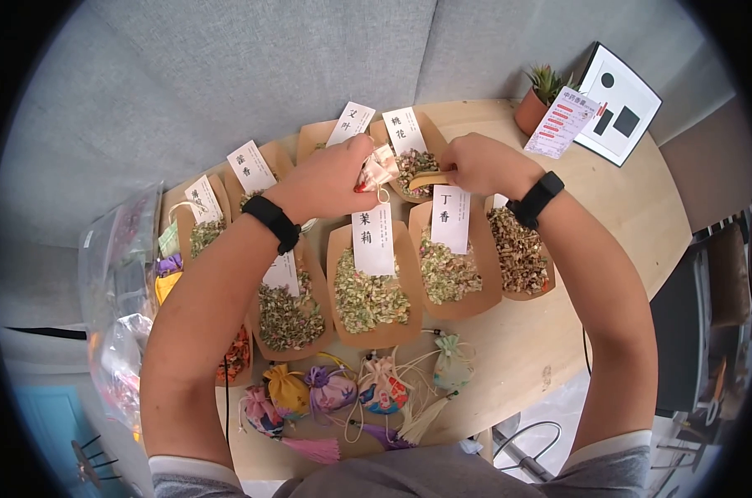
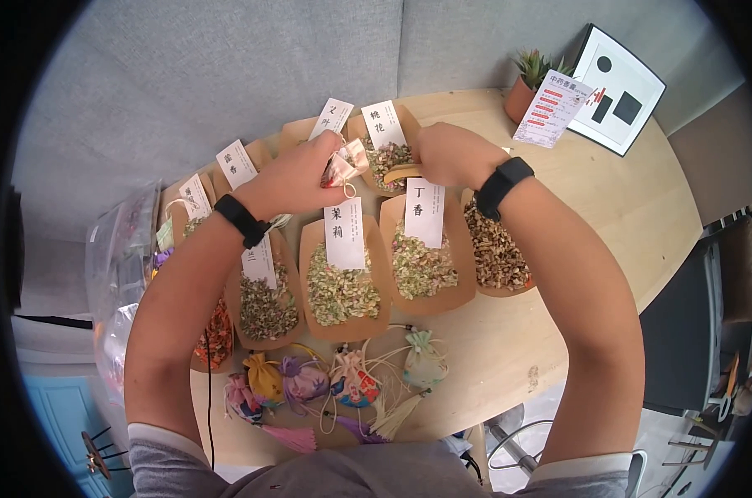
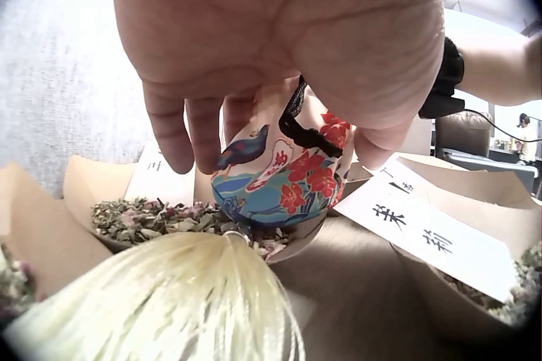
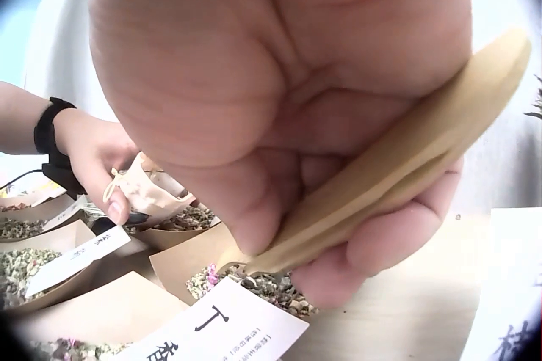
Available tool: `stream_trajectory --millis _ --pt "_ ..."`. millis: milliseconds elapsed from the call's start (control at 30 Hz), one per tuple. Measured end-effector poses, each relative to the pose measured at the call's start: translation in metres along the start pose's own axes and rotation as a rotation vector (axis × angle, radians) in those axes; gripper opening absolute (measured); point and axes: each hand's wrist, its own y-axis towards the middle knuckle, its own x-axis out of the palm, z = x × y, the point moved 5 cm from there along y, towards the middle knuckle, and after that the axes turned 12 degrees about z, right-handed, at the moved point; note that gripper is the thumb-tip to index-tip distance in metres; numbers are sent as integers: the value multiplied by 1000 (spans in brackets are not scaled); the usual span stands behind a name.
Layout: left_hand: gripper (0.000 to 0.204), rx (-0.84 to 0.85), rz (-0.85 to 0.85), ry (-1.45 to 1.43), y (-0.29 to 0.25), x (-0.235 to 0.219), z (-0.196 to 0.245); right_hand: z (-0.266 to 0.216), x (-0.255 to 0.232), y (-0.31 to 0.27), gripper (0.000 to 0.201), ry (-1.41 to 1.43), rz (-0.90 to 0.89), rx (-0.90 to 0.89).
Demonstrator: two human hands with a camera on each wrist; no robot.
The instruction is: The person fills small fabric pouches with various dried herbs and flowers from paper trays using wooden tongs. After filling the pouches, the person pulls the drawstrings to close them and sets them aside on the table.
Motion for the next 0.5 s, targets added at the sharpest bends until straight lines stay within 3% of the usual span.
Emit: stream_trajectory --millis 167,333,500 --pt "54 56 39 22 1 3 -2 -6 8 -2 14 -233 105 -69" --pt "53 53 18 23 3 4 0 -4 5 -3 15 -208 163 -80" --pt "52 72 17 39 3 7 -3 -13 -30 -6 16 -82 186 -32"
